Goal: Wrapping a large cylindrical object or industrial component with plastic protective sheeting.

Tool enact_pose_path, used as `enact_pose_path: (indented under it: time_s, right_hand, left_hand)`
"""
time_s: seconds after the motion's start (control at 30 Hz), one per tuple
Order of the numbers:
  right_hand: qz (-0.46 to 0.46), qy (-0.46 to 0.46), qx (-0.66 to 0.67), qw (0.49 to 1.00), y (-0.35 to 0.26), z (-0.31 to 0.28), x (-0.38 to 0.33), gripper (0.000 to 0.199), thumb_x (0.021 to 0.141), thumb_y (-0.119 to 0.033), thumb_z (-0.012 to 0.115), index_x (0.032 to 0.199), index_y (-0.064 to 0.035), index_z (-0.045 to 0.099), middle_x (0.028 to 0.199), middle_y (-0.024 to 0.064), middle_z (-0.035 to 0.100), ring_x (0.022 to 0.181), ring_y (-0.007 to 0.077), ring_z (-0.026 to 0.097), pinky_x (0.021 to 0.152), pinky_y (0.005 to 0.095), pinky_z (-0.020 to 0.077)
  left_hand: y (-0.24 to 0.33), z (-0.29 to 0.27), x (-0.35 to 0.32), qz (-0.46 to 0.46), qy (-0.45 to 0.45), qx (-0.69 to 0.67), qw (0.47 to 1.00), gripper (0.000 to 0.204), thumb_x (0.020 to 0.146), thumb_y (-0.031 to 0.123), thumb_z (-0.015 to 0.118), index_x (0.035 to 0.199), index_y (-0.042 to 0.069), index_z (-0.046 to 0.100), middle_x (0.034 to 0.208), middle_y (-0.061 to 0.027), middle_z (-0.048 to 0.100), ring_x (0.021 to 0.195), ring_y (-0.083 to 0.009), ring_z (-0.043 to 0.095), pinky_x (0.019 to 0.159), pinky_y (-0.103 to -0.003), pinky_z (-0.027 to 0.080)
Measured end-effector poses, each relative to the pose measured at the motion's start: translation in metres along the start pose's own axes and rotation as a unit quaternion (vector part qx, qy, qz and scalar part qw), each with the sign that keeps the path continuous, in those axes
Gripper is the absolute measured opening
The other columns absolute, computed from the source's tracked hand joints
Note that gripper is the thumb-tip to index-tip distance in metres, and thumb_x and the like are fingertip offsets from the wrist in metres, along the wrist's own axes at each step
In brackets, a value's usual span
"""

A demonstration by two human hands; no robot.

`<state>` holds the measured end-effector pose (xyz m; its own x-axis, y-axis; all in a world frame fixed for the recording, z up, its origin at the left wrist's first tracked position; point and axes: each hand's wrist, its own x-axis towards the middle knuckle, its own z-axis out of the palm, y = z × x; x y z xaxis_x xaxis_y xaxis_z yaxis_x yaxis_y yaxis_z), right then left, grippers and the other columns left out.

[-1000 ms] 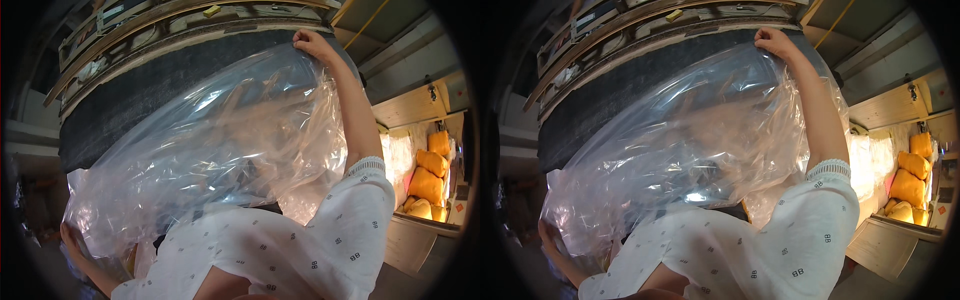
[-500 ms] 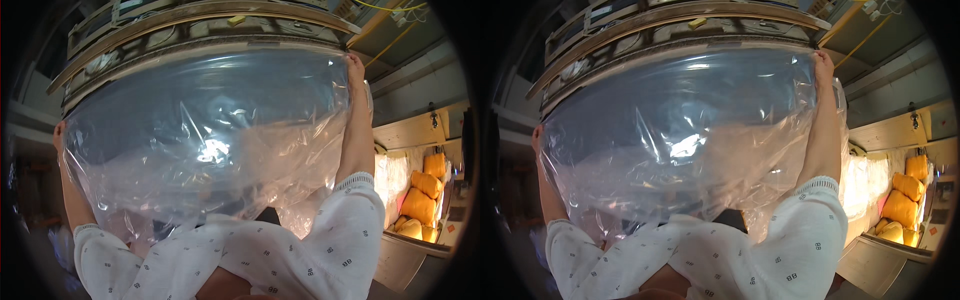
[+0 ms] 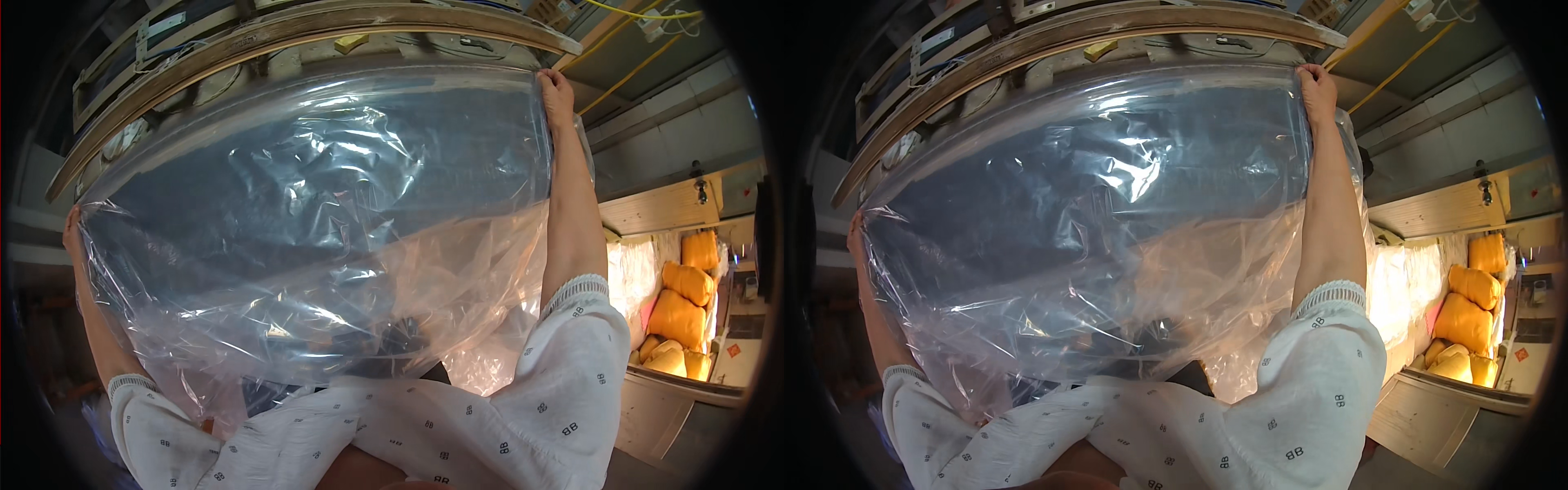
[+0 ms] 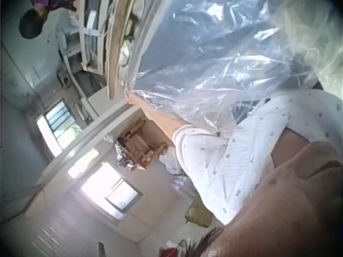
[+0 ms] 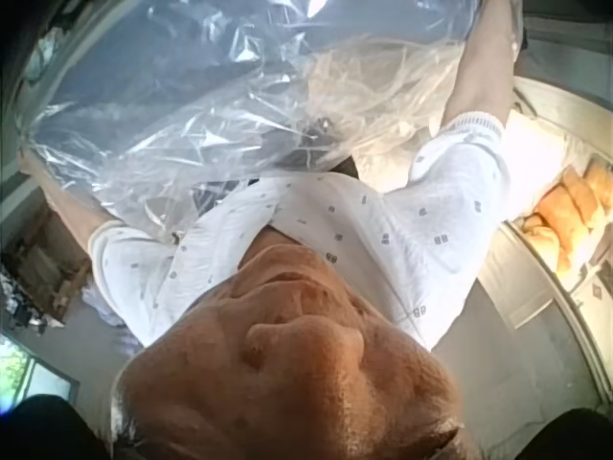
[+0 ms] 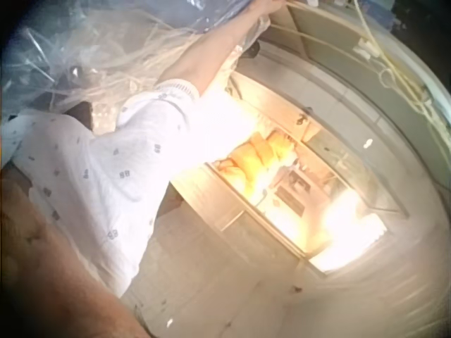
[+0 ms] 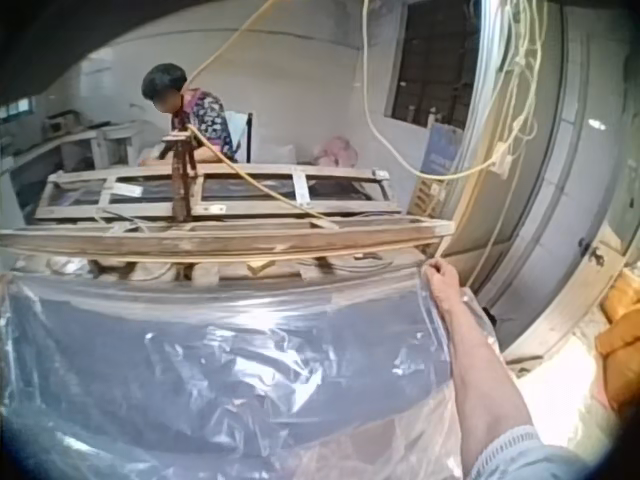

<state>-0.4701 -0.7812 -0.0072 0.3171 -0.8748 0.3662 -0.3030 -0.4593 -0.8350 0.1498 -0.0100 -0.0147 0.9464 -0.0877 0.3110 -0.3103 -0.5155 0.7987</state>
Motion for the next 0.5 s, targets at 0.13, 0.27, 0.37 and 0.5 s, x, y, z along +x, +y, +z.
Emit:
enact_pose_path:
  time_s: [0.13,0.27,0.37,0.5]
  right_hand:
    - [-0.053,0.068,-0.077,0.993,-0.001,0.001,0.002,0.027,0.071,-0.025,0.064,0.082,-0.0012,0.058,0.081,0.0073,0.055,0.073,0.0163,0.051,0.069,0.0266,0.0409]
    - [-0.085,0.143,-0.152,0.974,0.006,-0.001,0.009,0.032,0.065,-0.026,0.068,0.074,-0.0003,0.052,0.082,0.0125,0.048,0.074,0.0249,0.047,0.071,0.0316,0.0405]
    - [-0.081,0.162,-0.159,0.970,0.004,0.006,0.008,0.031,0.068,-0.025,0.067,0.074,0.0003,0.050,0.080,0.0130,0.048,0.077,0.0242,0.047,0.073,0.0319,0.0392]
    - [-0.106,0.128,-0.070,0.984,0.025,-0.007,0.021,0.031,0.074,-0.027,0.063,0.075,0.0014,0.050,0.081,0.0140,0.049,0.079,0.0241,0.046,0.074,0.0323,0.0380]
  left_hand:
    - [0.000,0.008,0.006,-0.004,0.017,0.032,0.999,0.034,0.082,0.032,0.061,0.102,0.006,0.065,0.091,-0.0011,0.063,0.084,-0.0099,0.054,0.078,-0.022,0.041]
    - [-0.044,0.003,0.047,-0.051,-0.005,0.033,0.998,0.034,0.083,0.033,0.060,0.096,0.002,0.062,0.084,-0.0025,0.060,0.078,-0.0128,0.053,0.075,-0.023,0.041]
    - [-0.100,-0.015,0.076,-0.161,-0.042,-0.161,0.973,0.028,0.085,0.028,0.056,0.092,0.001,0.060,0.085,-0.0039,0.059,0.079,-0.0145,0.054,0.075,-0.024,0.042]
    - [-0.164,-0.050,0.117,-0.177,-0.126,-0.365,0.905,0.025,0.090,0.023,0.049,0.097,0.001,0.057,0.093,-0.0068,0.058,0.087,-0.0162,0.055,0.080,-0.027,0.044]
